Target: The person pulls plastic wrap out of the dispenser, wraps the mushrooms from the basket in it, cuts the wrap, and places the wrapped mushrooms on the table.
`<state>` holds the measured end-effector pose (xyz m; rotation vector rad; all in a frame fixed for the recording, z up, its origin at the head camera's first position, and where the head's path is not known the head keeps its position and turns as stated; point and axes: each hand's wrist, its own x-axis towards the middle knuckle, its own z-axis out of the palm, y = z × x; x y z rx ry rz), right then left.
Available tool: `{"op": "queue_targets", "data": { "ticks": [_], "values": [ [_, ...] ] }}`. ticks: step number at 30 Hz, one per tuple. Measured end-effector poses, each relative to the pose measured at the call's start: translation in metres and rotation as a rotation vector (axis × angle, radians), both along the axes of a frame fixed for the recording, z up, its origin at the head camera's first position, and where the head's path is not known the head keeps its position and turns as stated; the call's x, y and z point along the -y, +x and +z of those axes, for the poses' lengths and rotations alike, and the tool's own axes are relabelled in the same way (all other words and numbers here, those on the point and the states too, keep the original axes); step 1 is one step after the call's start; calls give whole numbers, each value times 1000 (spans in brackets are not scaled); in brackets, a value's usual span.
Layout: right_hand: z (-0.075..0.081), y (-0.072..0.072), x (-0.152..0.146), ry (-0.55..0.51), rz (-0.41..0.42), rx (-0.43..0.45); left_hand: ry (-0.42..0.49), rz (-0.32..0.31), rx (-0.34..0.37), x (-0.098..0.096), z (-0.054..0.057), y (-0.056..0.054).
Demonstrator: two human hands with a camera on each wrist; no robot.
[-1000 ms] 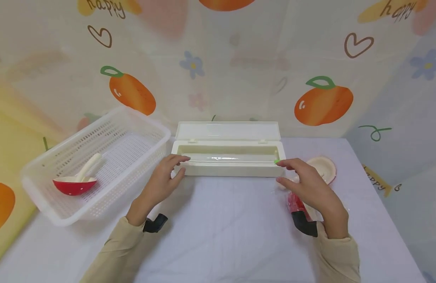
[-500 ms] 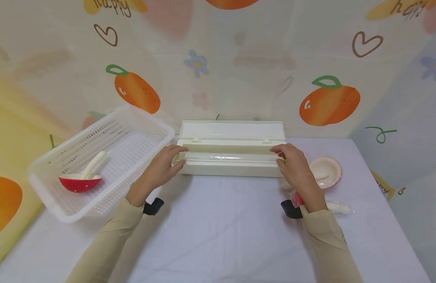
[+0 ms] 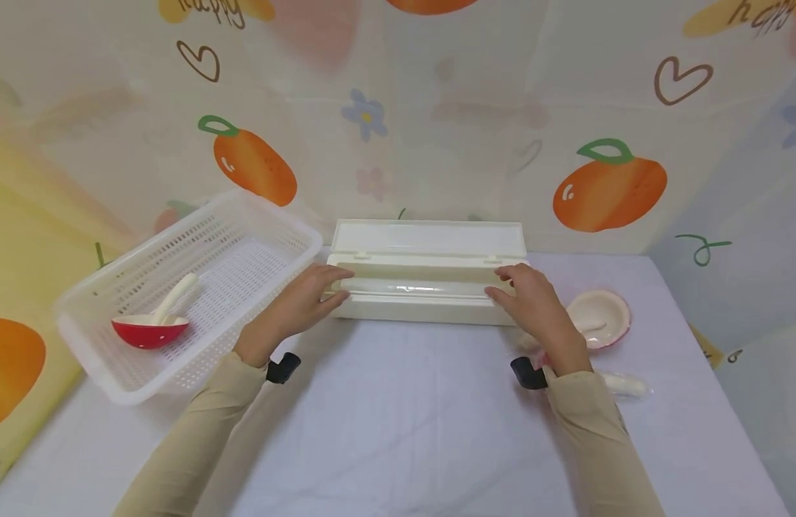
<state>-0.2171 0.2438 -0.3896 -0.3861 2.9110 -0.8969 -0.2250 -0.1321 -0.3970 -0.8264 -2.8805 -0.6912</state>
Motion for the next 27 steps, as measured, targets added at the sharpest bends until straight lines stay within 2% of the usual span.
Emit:
{"op": "queue_targets", "data": {
  "ticks": [4,8,13,22,27],
  "values": [
    [1,-3,0,48,29,-31,-56,-23,-59,-4,-1,-5],
    [0,-5,0,53,43,-60,-64,-25,-87,-6,-2,-8],
    [-3,-5,-1,34,38,-77,-18,-2,-89,-9,-3,-11],
    [-6,0,-4,-42,28,-100,81,-24,-124,-12,-9,-13],
    [-8,1,-4,-46,9,-106,88,-26,-149,-12,-10,-14]
  ]
}}
